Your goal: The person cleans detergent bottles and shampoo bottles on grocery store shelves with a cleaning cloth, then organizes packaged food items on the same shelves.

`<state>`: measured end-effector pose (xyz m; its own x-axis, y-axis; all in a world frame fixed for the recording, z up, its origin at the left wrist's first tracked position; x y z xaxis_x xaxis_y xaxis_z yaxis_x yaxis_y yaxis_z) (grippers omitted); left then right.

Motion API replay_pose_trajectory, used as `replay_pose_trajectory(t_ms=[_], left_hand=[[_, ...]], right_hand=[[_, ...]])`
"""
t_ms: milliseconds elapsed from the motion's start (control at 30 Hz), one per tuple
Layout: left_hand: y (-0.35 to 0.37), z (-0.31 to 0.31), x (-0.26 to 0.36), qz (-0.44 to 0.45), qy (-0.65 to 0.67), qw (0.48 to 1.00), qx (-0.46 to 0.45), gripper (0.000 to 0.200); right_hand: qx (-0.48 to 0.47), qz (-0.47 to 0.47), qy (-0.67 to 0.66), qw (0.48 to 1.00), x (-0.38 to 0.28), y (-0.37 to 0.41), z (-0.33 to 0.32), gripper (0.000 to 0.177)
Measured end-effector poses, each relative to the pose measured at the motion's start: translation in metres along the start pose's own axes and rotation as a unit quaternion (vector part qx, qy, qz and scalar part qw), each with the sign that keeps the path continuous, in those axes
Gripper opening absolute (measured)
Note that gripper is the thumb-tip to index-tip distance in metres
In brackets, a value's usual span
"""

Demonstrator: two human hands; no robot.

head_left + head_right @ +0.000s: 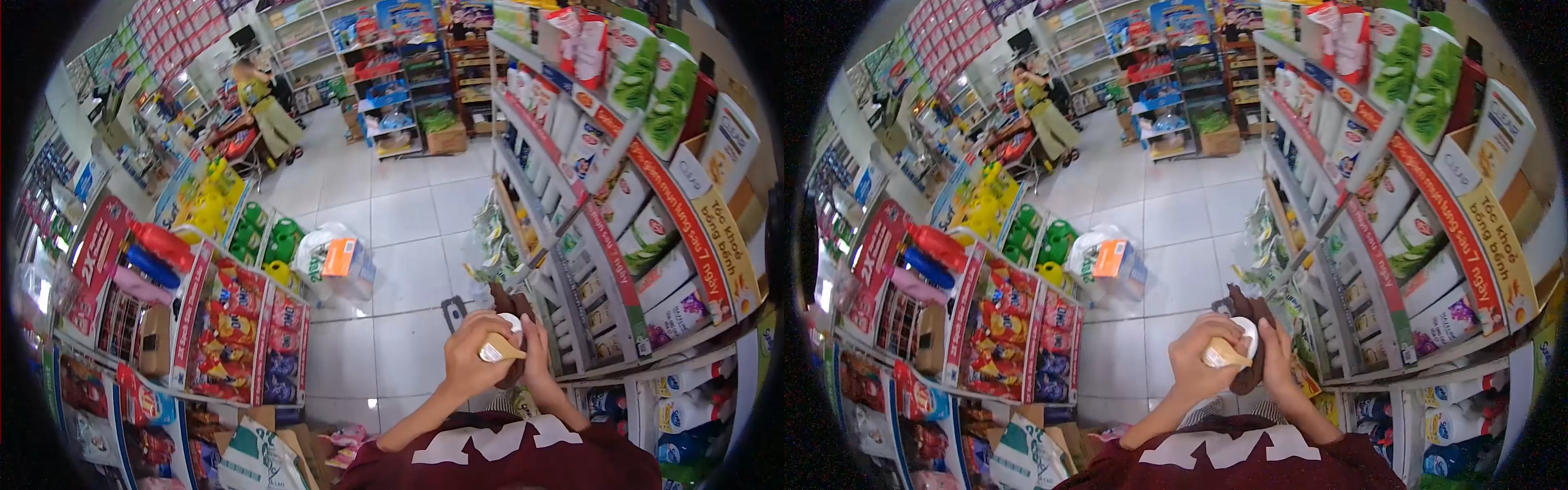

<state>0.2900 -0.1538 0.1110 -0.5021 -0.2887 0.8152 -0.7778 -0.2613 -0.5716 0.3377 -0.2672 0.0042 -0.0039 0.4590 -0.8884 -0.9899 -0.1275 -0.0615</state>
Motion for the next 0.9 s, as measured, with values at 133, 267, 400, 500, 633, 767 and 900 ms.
replay_pose_trajectory(t_ms=[133, 267, 400, 500, 633, 767, 900], left_hand=[[0.008, -0.033, 0.022, 0.024, -0.001, 1.0, -0.019, 0.019], [0.023, -0.063, -0.001, -0.034, 0.01, 0.998, 0.055, 0.02], [0.026, -0.073, -0.005, -0.034, 0.002, 0.999, -0.029, 0.02], [0.028, -0.079, -0.001, -0.004, 0.005, 0.999, -0.054, 0.021], [0.025, -0.092, 0.011, 0.006, 0.04, 0.999, -0.021, 0.02], [0.033, -0.103, -0.004, -0.08, 0.125, 0.987, 0.055, 0.02], [0.035, -0.105, -0.008, -0.116, 0.176, 0.977, 0.036, 0.022]], right_hand=[[-0.018, -0.047, 0.033, 0.998, 0.08, 0.001, -0.012, 0.033], [0.018, -0.033, 0.097, 0.995, 0.066, 0.02, 0.025, 0.037], [-0.081, -0.238, 0.048, 0.967, -0.002, 0.048, 0.09, 0.04], [-0.034, -0.123, 0.041, 0.991, 0.071, 0.035, 0.051, 0.044], [0.006, 0.061, -0.147, 0.987, 0.162, 0.021, 0.008, 0.045], [-0.05, -0.005, -0.161, 0.986, 0.124, 0.027, 0.039, 0.046], [-0.011, 0.055, -0.393, 0.918, 0.124, 0.037, 0.032, 0.057]])
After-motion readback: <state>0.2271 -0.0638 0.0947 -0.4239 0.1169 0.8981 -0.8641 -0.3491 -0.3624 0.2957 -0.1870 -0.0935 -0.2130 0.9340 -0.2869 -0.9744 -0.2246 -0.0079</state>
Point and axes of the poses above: each hand's wrist, its own y-axis away from the middle knuckle, its own z-axis out of the palm, x = y × z, the point moved 6 cm from there along -y, towards the middle knuckle, and after that the axes turned 8 degrees about -z, right-handed, at the moved point
